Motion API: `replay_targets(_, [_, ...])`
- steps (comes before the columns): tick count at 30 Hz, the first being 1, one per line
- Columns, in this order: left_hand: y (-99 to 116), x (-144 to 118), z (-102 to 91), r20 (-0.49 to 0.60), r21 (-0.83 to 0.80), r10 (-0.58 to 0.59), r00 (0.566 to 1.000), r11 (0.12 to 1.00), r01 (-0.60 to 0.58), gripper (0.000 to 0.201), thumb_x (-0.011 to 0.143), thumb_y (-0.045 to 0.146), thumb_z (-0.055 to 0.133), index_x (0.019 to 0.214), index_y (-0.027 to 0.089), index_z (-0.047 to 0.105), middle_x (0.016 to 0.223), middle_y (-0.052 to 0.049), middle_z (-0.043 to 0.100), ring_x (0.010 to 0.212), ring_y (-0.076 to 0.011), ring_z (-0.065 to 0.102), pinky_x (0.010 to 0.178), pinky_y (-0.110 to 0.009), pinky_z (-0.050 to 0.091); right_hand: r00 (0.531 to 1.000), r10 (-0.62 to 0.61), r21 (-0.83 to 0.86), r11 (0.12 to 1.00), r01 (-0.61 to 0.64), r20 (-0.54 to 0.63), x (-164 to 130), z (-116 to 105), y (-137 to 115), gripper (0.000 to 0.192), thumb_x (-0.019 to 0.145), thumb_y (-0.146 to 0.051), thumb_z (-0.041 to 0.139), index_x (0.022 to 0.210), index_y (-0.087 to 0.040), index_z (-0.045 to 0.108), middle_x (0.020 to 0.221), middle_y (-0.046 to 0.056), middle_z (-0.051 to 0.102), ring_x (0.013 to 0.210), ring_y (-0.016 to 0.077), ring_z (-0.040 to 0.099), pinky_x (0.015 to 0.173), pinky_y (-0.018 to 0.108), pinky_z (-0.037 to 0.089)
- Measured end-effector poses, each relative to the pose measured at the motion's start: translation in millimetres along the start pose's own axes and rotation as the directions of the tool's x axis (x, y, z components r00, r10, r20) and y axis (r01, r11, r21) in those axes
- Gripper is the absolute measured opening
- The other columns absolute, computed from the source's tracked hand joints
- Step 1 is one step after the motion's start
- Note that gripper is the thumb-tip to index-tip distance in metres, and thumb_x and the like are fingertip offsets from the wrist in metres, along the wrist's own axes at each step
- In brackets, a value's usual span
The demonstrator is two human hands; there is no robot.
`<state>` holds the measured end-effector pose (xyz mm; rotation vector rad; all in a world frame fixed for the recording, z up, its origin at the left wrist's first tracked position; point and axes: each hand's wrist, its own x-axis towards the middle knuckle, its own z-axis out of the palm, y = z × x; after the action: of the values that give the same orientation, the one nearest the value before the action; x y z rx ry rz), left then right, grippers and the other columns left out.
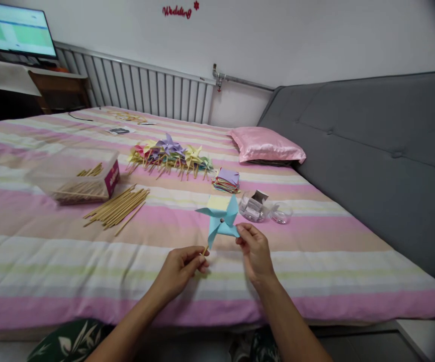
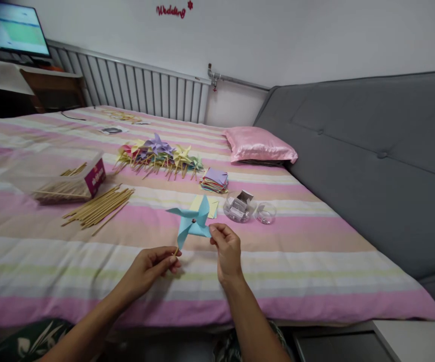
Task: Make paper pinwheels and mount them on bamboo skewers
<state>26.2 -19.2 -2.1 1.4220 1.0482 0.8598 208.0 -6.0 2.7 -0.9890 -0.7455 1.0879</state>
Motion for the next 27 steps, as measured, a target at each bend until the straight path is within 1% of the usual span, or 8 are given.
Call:
replay_targets(4, [2,0,-0.8,-0.014,-0.017,-0.016,1.0,1.0,0.016,0.029,0.076,0.035,0.055,0.088,0.011,0.064,0.069,-0.006,0.067,0.06,-0.0154,0.06,0.051,-0.022,0.041,0.997,-0.027,-0.088,0.996,0.034,0.076,-5,6,1,0.014,0.066,-0.028,0.069,0.073,-0.017,0.065,0.067,-0.001,0.057,0.062,0.0106,0.048,0.059,0.022,0.038])
replay_targets(8, [0,-1,-0.2,-0.002,0.012,0.016,1.0,1.0,-0.016,0.027,0.076,0.034,0.055,0.088,0.011,0.064,0.068,-0.005,0.066,0.063,-0.0161,0.06,0.06,-0.025,0.045,0.986,-0.072,-0.029,0.997,0.077,0.154,-7,9,-6,0.02,0.07,-0.029,0.065,0.086,-0.018,0.064,0.083,0.003,0.064,0.079,0.0152,0.056,0.072,0.025,0.042])
replay_targets(10, [-3,-1,1.0,0.025,0.046,0.022,0.999,0.999,-0.023,0.027,0.077,0.034,0.054,0.088,0.011,0.065,0.069,-0.005,0.066,0.064,-0.0167,0.06,0.062,-0.026,0.046,0.983,-0.067,0.001,0.998,0.068,0.173,-7,8,-9,0.022,0.071,-0.031,0.064,0.089,-0.018,0.064,0.087,0.004,0.065,0.082,0.0162,0.057,0.075,0.027,0.043])
replay_targets(13, [-7,-2,3.1,0.081,0.077,0.034,0.996,0.996,-0.04,0.027,0.079,0.034,0.052,0.089,0.012,0.065,0.07,-0.005,0.066,0.064,-0.0173,0.061,0.064,-0.026,0.046,0.99,-0.028,-0.012,0.999,0.03,0.141,-6,6,-7,0.021,0.068,-0.031,0.068,0.083,-0.018,0.065,0.08,0.002,0.066,0.073,0.0139,0.057,0.07,0.025,0.043])
replay_targets(15, [-9,-3,4.1,0.098,0.088,0.044,0.994,0.995,-0.052,0.027,0.08,0.034,0.051,0.089,0.013,0.065,0.071,-0.005,0.066,0.065,-0.0175,0.061,0.065,-0.026,0.046,0.996,-0.015,-0.045,0.999,0.019,0.093,-5,5,-4,0.019,0.064,-0.031,0.072,0.076,-0.016,0.065,0.069,0.0,0.064,0.064,0.0114,0.054,0.063,0.024,0.042])
replay_targets(17, [-9,-3,4.5,0.103,0.104,0.047,0.994,0.993,-0.058,0.027,0.08,0.033,0.05,0.09,0.013,0.065,0.071,-0.006,0.066,0.065,-0.0177,0.061,0.065,-0.026,0.046,0.998,-0.014,-0.068,0.998,0.018,0.059,-5,5,-2,0.021,0.062,-0.031,0.073,0.071,-0.015,0.064,0.063,-0.002,0.061,0.058,0.0098,0.05,0.058,0.023,0.04])
replay_targets(21, [-7,-4,4.3,0.099,0.141,0.055,0.994,0.988,-0.068,0.028,0.08,0.033,0.049,0.09,0.013,0.065,0.07,-0.005,0.066,0.064,-0.0175,0.061,0.064,-0.026,0.045,1.0,0.0,-0.099,0.995,0.002,0.025,-5,5,0,0.024,0.06,-0.034,0.075,0.066,-0.014,0.063,0.059,-0.002,0.059,0.054,0.0093,0.047,0.054,0.022,0.038])
replay_targets(27, [-7,-3,3.2,0.087,0.195,0.067,0.994,0.977,-0.083,0.026,0.08,0.03,0.048,0.089,0.014,0.066,0.069,-0.005,0.066,0.065,-0.0178,0.061,0.064,-0.025,0.045,1.0,0.017,-0.134,0.991,-0.016,0.006,-3,3,2,0.027,0.054,-0.035,0.077,0.061,-0.013,0.063,0.055,-0.001,0.057,0.051,0.0093,0.044,0.051,0.023,0.036])
